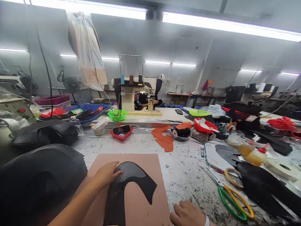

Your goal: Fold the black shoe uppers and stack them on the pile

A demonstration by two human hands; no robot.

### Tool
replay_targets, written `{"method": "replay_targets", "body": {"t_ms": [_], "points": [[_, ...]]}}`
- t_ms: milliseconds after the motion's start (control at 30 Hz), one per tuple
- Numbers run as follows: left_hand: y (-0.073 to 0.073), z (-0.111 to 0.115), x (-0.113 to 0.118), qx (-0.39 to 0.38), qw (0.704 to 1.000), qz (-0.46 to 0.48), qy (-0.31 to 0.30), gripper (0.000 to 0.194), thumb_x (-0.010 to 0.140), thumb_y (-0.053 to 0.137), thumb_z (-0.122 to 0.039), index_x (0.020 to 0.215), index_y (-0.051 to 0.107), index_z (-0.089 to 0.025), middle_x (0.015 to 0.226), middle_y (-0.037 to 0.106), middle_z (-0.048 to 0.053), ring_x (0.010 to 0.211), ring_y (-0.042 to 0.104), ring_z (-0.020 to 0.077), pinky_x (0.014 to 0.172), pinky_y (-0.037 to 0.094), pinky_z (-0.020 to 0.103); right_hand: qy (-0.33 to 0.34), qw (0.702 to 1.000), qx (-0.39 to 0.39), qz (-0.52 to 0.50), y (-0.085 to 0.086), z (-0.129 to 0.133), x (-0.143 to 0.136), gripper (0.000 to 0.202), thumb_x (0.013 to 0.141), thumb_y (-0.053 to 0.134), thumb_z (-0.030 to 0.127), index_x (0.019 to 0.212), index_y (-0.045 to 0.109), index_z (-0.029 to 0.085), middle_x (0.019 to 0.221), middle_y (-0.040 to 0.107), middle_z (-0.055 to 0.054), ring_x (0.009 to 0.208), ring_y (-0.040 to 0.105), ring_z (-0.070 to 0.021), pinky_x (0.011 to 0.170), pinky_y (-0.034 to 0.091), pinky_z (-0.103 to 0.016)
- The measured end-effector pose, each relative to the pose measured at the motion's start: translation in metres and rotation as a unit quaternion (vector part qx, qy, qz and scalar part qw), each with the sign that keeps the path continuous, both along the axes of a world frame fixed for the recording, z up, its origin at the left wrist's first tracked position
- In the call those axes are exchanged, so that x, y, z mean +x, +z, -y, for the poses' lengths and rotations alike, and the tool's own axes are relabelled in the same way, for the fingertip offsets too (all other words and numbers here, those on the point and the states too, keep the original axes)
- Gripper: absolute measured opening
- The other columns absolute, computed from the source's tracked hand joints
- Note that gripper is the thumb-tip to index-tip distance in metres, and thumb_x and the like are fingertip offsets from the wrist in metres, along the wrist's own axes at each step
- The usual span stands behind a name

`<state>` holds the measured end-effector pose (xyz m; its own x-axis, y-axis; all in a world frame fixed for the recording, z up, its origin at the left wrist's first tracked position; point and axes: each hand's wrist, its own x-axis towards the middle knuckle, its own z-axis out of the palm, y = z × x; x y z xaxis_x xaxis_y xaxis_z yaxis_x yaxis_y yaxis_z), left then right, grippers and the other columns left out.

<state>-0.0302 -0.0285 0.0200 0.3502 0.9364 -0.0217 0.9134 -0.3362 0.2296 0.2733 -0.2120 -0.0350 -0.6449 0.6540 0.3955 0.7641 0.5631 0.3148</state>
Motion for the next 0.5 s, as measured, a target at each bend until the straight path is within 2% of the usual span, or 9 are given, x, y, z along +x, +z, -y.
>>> {"method": "replay_targets", "body": {"t_ms": [67, 133, 233, 333, 433, 500], "points": [[-0.019, 0.004, 0.018, -0.01, 1.0, 0.01, 0.007, 0.045, 0.076, 0.051, -0.039, 0.109, 0.056, -0.01, 0.109, 0.06, 0.017, 0.104, 0.053, 0.0295, 0.085, 0.04, 0.036, 0.004, 0.999, 0.037, -0.017, 0.021, -0.01, -0.007, 0.021, 0.063, 0.042, 0.001, 0.063, 0.032, 0.02, 0.054, 0.043, 0.002, 0.042, 0.039, -0.0144, 0.045, 0.023, -0.026], [-0.028, 0.004, 0.025, -0.013, 1.0, 0.023, 0.016, 0.044, 0.074, 0.054, -0.034, 0.108, 0.054, -0.007, 0.109, 0.059, 0.02, 0.106, 0.05, 0.0318, 0.087, 0.038, 0.039, 0.002, 0.999, 0.049, -0.023, 0.037, -0.016, -0.011, 0.022, 0.061, 0.04, 0.0, 0.063, 0.031, 0.02, 0.054, 0.044, 0.002, 0.043, 0.039, -0.0146, 0.045, 0.022, -0.027], [-0.03, -0.001, 0.029, -0.021, 0.998, 0.057, 0.033, 0.048, 0.069, 0.059, -0.028, 0.114, 0.05, -0.013, 0.112, 0.056, 0.016, 0.108, 0.048, 0.0318, 0.088, 0.036, 0.04, -0.008, 0.999, 0.037, -0.02, 0.045, -0.02, -0.009, 0.021, 0.063, 0.039, 0.0, 0.063, 0.034, 0.02, 0.053, 0.045, 0.002, 0.043, 0.039, -0.0138, 0.044, 0.018, -0.028], [-0.031, -0.009, 0.033, -0.029, 0.992, 0.106, 0.064, 0.063, 0.064, 0.061, -0.019, 0.123, 0.04, -0.016, 0.119, 0.047, 0.014, 0.112, 0.044, 0.0313, 0.09, 0.035, 0.04, -0.023, 0.999, 0.009, -0.02, 0.045, -0.023, -0.006, 0.019, 0.06, 0.041, 0.002, 0.064, 0.038, 0.021, 0.053, 0.047, 0.003, 0.042, 0.039, -0.0129, 0.042, 0.015, -0.028], [-0.031, -0.02, 0.035, -0.052, 0.98, 0.164, 0.101, 0.072, 0.063, 0.057, -0.011, 0.13, 0.03, -0.015, 0.121, 0.039, 0.015, 0.112, 0.045, 0.0291, 0.094, 0.033, 0.038, -0.041, 0.999, -0.02, -0.03, 0.054, -0.025, -0.008, 0.019, 0.058, 0.043, 0.004, 0.066, 0.042, 0.021, 0.054, 0.048, 0.004, 0.042, 0.04, -0.0128, 0.042, 0.013, -0.029], [-0.029, -0.026, 0.035, -0.086, 0.967, 0.207, 0.124, 0.075, 0.062, 0.055, -0.009, 0.131, 0.027, -0.012, 0.12, 0.04, 0.017, 0.111, 0.047, 0.0288, 0.094, 0.034, 0.039, -0.044, 0.998, -0.034, -0.038, 0.067, -0.026, -0.013, 0.018, 0.059, 0.046, 0.005, 0.066, 0.043, 0.022, 0.054, 0.049, 0.005, 0.044, 0.041, -0.0124, 0.042, 0.014, -0.029]]}}
